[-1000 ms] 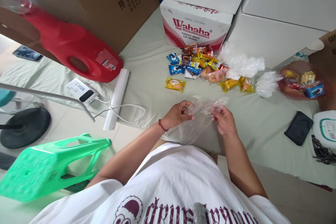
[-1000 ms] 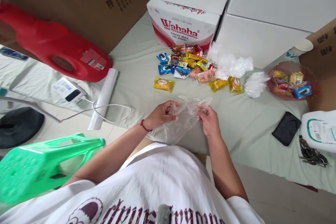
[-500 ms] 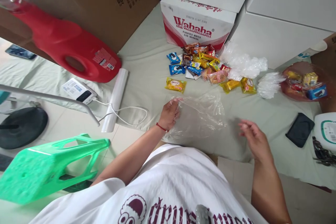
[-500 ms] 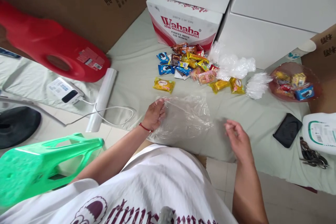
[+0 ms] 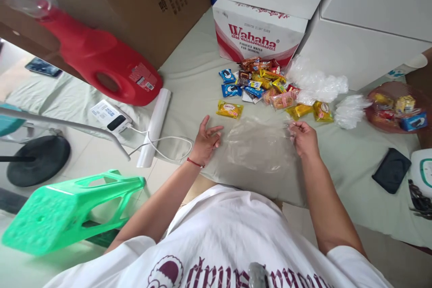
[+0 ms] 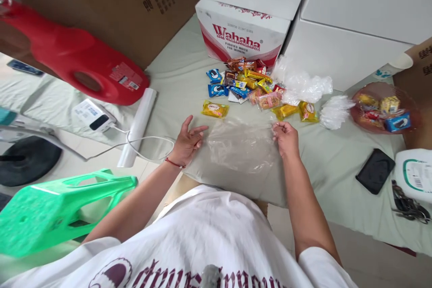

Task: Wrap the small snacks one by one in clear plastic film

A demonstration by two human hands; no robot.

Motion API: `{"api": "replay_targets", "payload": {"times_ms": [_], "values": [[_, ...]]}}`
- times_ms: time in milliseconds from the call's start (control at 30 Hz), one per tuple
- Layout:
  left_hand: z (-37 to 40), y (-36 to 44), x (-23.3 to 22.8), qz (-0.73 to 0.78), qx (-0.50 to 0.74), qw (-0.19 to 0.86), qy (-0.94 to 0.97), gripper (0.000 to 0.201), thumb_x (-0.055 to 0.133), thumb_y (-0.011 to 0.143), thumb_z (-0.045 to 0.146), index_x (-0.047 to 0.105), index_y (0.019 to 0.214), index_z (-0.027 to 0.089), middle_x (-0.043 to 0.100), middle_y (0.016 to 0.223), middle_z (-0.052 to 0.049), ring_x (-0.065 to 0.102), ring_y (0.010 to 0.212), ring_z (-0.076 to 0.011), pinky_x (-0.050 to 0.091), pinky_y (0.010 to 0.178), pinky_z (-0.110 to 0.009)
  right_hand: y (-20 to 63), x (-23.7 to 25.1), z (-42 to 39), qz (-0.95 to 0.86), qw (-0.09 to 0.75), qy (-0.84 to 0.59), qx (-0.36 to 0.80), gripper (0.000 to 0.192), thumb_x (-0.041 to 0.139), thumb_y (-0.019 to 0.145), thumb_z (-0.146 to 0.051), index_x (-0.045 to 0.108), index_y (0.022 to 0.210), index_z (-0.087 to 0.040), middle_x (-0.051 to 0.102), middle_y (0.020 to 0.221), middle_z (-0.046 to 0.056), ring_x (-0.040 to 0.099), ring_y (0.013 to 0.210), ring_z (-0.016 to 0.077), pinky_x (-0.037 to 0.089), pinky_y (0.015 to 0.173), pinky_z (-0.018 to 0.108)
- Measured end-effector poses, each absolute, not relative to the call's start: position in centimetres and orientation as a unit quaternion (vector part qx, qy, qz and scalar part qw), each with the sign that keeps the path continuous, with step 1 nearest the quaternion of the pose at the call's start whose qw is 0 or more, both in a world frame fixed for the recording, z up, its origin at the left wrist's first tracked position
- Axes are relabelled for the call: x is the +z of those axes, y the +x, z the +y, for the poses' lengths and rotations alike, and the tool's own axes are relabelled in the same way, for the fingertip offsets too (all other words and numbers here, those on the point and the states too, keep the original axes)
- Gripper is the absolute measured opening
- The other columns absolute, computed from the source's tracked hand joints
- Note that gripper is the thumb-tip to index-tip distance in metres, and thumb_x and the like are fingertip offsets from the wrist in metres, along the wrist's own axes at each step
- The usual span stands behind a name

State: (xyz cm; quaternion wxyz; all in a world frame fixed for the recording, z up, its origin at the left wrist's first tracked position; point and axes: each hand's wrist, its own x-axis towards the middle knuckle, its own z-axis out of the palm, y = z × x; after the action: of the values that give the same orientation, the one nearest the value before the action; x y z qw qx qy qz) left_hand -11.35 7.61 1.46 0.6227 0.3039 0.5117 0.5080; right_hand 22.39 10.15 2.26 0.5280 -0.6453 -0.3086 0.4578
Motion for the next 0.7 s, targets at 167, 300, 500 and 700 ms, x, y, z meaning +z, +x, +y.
{"api": "replay_targets", "payload": {"times_ms": [167,300,500,700], "values": [[6.2,-10.9,1.7,0.631,0.540,0.369,0.416,0.032,0.068,0.089,0.024,0.060,0.120,0.020,0.067,0.104,-0.005,0.061,0.073,-0.0098,0.049,0.067,-0.024,22.5,0.7,8.7,-0.334,0.486,-0.688,0.422,0.038,0.081,0.067,-0.048,0.066,0.087,-0.019,0.056,0.065,-0.005,0.043,0.047,0.0073,0.034,0.039,0.020],[4.1,-7.8,3.9,0.529,0.508,0.194,0.652,0.021,0.049,0.099,0.016,0.067,0.109,0.021,0.070,0.102,-0.006,0.066,0.094,-0.0158,0.052,0.086,-0.031,22.1,1.0,7.5,-0.394,0.473,-0.699,0.364,0.037,0.074,0.078,-0.051,0.067,0.094,-0.019,0.060,0.073,-0.004,0.046,0.048,0.0073,0.035,0.042,0.020],[2.2,-5.4,1.4,0.435,0.181,0.165,0.866,0.047,0.053,0.099,0.027,0.057,0.146,0.022,0.050,0.159,-0.016,0.040,0.151,-0.0352,0.027,0.124,-0.059,24.8,1.7,6.7,-0.464,0.452,-0.721,0.246,0.038,0.061,0.090,-0.054,0.066,0.104,-0.019,0.064,0.082,0.000,0.052,0.056,0.0112,0.046,0.056,0.026],[1.0,-7.5,-0.1,0.460,0.132,0.182,0.859,0.073,0.066,0.093,0.053,0.047,0.157,0.025,0.029,0.170,-0.019,0.019,0.160,-0.0430,0.013,0.126,-0.067,26.8,2.1,5.2,-0.620,0.294,-0.700,0.195,0.056,0.066,0.088,-0.052,0.064,0.134,-0.021,0.062,0.129,0.016,0.061,0.079,0.0195,0.055,0.081,0.040]]}}
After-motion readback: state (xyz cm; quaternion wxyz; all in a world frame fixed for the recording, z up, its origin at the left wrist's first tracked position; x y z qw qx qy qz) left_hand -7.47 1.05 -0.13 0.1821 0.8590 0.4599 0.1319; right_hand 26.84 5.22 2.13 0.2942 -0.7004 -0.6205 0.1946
